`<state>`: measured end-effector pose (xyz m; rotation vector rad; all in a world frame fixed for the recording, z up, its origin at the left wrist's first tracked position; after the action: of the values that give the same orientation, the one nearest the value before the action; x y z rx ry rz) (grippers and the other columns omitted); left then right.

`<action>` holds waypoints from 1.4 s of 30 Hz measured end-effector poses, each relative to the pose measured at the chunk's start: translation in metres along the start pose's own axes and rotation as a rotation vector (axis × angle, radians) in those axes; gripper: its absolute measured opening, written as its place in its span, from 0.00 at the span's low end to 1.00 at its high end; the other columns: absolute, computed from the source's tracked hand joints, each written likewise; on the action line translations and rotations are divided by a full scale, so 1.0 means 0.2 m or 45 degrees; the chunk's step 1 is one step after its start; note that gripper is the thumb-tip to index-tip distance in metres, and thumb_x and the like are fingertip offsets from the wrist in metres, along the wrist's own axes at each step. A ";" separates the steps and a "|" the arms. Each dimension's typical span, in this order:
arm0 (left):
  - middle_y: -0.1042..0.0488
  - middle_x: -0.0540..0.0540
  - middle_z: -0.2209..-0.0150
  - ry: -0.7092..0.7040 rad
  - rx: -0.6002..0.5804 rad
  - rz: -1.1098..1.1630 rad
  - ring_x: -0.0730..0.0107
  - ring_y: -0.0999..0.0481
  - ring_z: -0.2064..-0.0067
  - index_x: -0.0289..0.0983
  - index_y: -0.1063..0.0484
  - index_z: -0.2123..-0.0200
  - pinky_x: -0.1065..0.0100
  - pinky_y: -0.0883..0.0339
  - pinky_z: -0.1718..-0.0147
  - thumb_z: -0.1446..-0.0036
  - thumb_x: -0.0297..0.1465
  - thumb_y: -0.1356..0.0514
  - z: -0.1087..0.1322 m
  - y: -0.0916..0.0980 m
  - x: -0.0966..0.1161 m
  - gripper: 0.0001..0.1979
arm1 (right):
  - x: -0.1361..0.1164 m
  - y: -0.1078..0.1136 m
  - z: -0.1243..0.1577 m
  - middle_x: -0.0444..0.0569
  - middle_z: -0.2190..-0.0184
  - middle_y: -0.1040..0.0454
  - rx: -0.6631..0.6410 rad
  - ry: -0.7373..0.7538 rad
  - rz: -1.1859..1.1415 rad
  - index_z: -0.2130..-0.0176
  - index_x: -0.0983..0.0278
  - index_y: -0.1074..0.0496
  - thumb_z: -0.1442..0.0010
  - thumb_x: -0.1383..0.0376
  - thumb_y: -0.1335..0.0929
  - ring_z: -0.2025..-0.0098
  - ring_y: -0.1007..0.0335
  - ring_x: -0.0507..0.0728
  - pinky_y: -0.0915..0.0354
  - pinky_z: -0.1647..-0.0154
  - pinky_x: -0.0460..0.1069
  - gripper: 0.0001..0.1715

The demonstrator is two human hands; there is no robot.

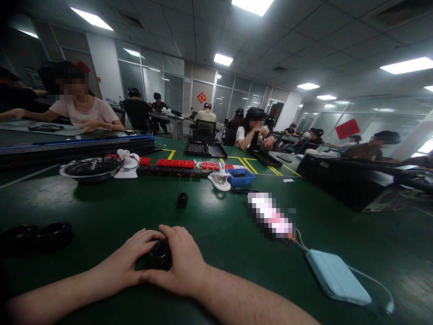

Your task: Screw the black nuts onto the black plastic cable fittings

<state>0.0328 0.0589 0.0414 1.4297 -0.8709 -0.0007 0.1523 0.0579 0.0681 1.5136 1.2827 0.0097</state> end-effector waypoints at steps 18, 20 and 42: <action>0.35 0.47 0.52 0.030 0.090 0.096 0.56 0.37 0.51 0.42 0.33 0.55 0.55 0.45 0.49 0.57 0.31 0.39 0.01 0.02 -0.01 0.22 | 0.01 0.00 0.01 0.51 0.55 0.34 0.010 -0.007 -0.100 0.44 0.62 0.48 0.54 0.67 0.31 0.53 0.38 0.60 0.39 0.52 0.56 0.40; 0.34 0.46 0.54 0.045 0.101 0.103 0.58 0.36 0.52 0.40 0.31 0.59 0.58 0.42 0.51 0.56 0.33 0.38 0.00 0.02 0.00 0.17 | 0.00 0.02 0.02 0.51 0.56 0.35 0.143 0.058 -0.148 0.45 0.61 0.49 0.53 0.68 0.32 0.54 0.37 0.59 0.39 0.52 0.56 0.39; 0.27 0.49 0.66 0.832 0.428 -0.326 0.56 0.27 0.62 0.41 0.27 0.62 0.64 0.33 0.65 0.51 0.49 0.44 0.89 0.34 -0.33 0.20 | 0.05 0.01 0.01 0.51 0.56 0.37 0.311 0.082 -0.200 0.45 0.63 0.50 0.52 0.71 0.35 0.53 0.38 0.57 0.42 0.48 0.56 0.36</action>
<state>-0.1393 -0.0461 0.0469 1.7000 -0.1487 0.4140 0.1593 0.0633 0.0639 1.6240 1.4946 -0.2082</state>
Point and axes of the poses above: each hand's wrist, its own z-axis away from the middle knuckle, its own y-axis out of the back of the hand, x = y × z, the point moved 6 cm from there along -z, towards the middle knuckle
